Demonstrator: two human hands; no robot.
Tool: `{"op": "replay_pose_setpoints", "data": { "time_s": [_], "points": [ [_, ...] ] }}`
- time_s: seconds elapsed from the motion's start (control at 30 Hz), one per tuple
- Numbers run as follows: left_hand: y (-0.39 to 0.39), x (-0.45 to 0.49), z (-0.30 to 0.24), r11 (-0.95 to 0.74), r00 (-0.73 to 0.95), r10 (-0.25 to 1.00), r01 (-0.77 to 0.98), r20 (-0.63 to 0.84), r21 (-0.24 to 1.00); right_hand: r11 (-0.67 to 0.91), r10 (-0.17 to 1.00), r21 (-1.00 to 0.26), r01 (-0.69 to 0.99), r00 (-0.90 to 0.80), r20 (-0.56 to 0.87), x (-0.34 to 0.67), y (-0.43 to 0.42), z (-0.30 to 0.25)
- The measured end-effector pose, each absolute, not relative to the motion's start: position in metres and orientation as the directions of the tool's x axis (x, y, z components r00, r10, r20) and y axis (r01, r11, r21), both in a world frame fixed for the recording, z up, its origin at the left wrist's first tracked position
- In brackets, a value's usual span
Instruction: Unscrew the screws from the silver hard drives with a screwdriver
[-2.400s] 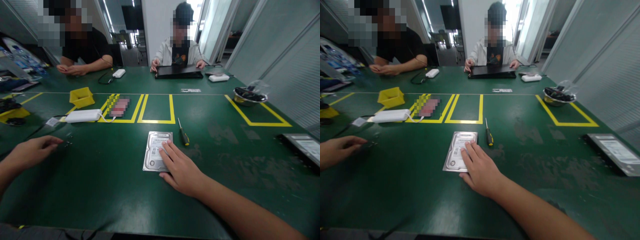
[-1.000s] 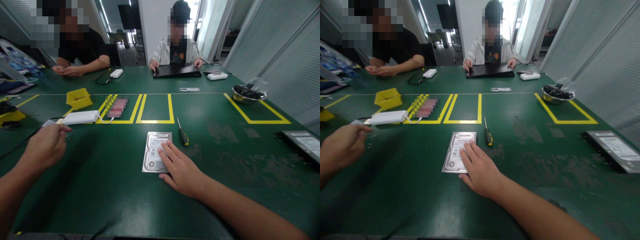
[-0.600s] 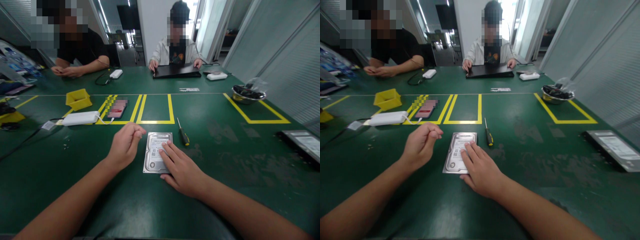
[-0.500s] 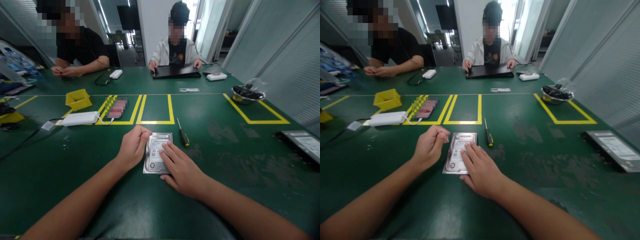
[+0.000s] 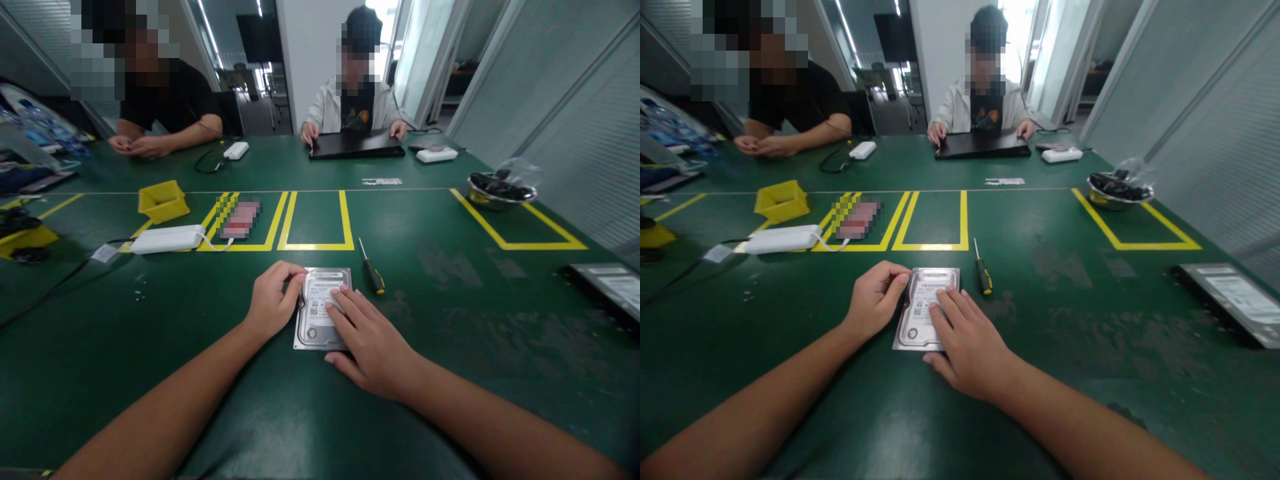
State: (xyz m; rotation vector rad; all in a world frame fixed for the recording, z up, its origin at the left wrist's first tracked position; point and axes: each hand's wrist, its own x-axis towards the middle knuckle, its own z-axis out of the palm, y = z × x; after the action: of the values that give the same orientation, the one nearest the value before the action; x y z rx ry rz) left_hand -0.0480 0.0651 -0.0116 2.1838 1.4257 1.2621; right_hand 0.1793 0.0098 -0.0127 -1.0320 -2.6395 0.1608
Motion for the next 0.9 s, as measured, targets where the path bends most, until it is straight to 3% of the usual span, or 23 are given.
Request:
{"op": "replay_pose_setpoints", "data": {
  "time_s": [0.53,0.9],
  "points": [
    [0.063,-0.053,-0.009,-0.571,0.224,0.801,0.565,0.555,0.596,0.715,0.695,-0.183,0.675,-0.656,0.293,0.172,0.003,-0.014],
    [0.074,-0.059,-0.019,-0.421,0.123,0.9,0.488,0.417,0.765,0.726,0.686,-0.21,0.655,-0.666,0.293,0.176,-0.003,-0.011]
  ]
}}
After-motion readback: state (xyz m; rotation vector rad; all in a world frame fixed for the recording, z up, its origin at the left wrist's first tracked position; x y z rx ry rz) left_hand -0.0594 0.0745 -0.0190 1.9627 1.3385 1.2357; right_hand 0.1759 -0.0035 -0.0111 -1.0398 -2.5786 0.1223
